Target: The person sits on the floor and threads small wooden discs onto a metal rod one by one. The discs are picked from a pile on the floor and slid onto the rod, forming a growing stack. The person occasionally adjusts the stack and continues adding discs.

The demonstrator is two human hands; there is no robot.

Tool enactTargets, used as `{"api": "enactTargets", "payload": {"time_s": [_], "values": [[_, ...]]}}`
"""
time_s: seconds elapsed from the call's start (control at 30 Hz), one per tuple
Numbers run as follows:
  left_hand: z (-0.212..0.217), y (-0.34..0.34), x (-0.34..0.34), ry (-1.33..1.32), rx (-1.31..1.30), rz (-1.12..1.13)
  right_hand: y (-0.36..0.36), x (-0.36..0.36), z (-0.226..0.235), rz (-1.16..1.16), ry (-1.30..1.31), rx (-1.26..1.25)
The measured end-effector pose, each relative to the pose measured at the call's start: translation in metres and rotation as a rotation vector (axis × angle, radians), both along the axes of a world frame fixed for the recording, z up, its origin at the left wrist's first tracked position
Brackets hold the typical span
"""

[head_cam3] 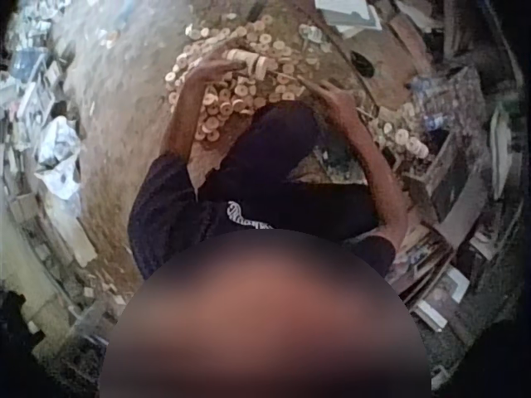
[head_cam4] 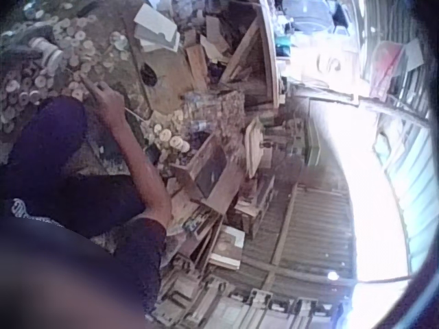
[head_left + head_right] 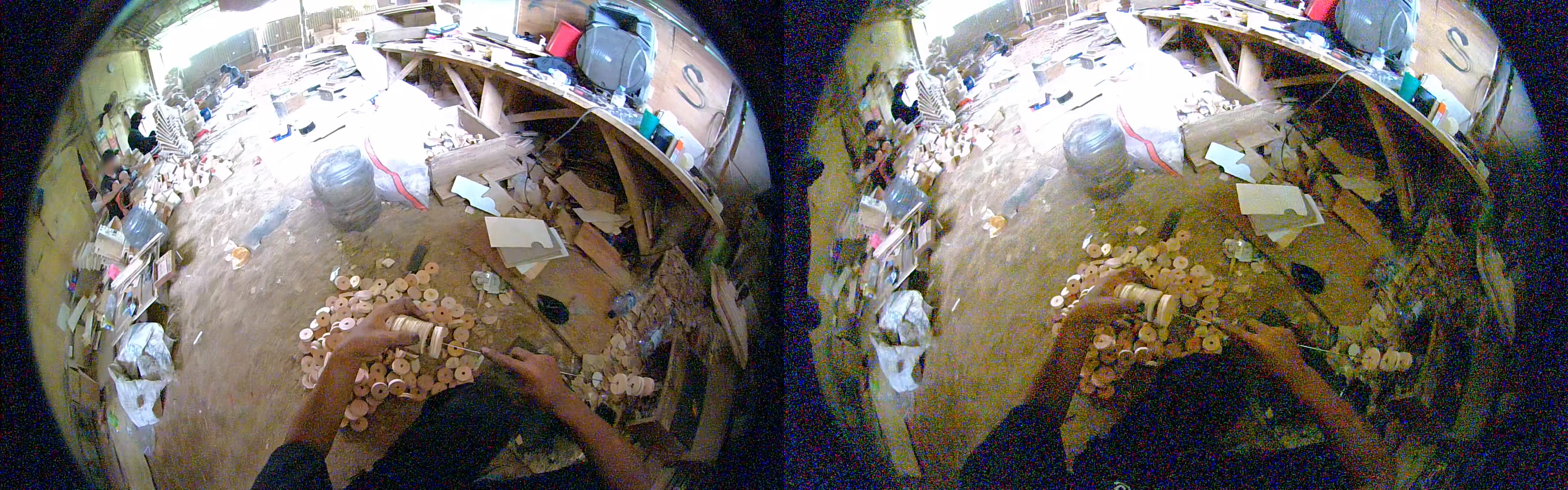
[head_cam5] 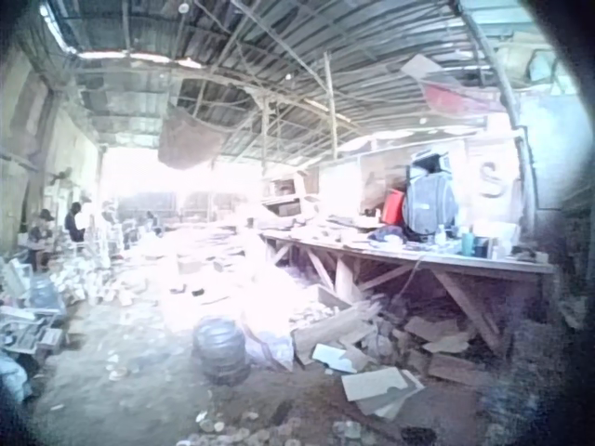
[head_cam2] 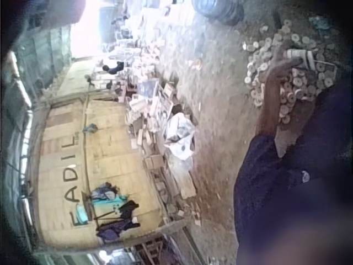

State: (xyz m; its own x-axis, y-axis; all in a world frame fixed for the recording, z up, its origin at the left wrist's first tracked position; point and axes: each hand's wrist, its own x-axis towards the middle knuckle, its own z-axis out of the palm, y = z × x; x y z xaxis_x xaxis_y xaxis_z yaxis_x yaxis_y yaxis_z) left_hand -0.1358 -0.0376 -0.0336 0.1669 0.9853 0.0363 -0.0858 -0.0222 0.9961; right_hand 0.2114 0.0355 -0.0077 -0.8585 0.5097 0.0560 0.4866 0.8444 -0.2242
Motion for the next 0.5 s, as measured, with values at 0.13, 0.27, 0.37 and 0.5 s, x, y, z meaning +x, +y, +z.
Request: {"api": "enactTargets", "payload": {"time_s": [0.13, 0.27, 0.37, 0.5], "values": [[-0.004, 0.004, 0.003, -0.076, -0.021, 0.039, -0.002, 0.001, 0.003, 0.014, 0.047, -0.012], [-0.001, 0.005, 0.009, 0.182, 0.002, 0.035, -0.003, -0.002, 0.002, 0.007, 0.015, 0.004], [0.005, 0.003, 0.02, 0.574, 0.174, 0.095, -0.002, -0.003, 0.001, 0.041, 0.01, 0.026], [0.015, 0.006, 0.022, 0.1, 0.107, -0.05, -0.001, -0.005, 0.002, 0.001, 0.038, 0.015]]}}
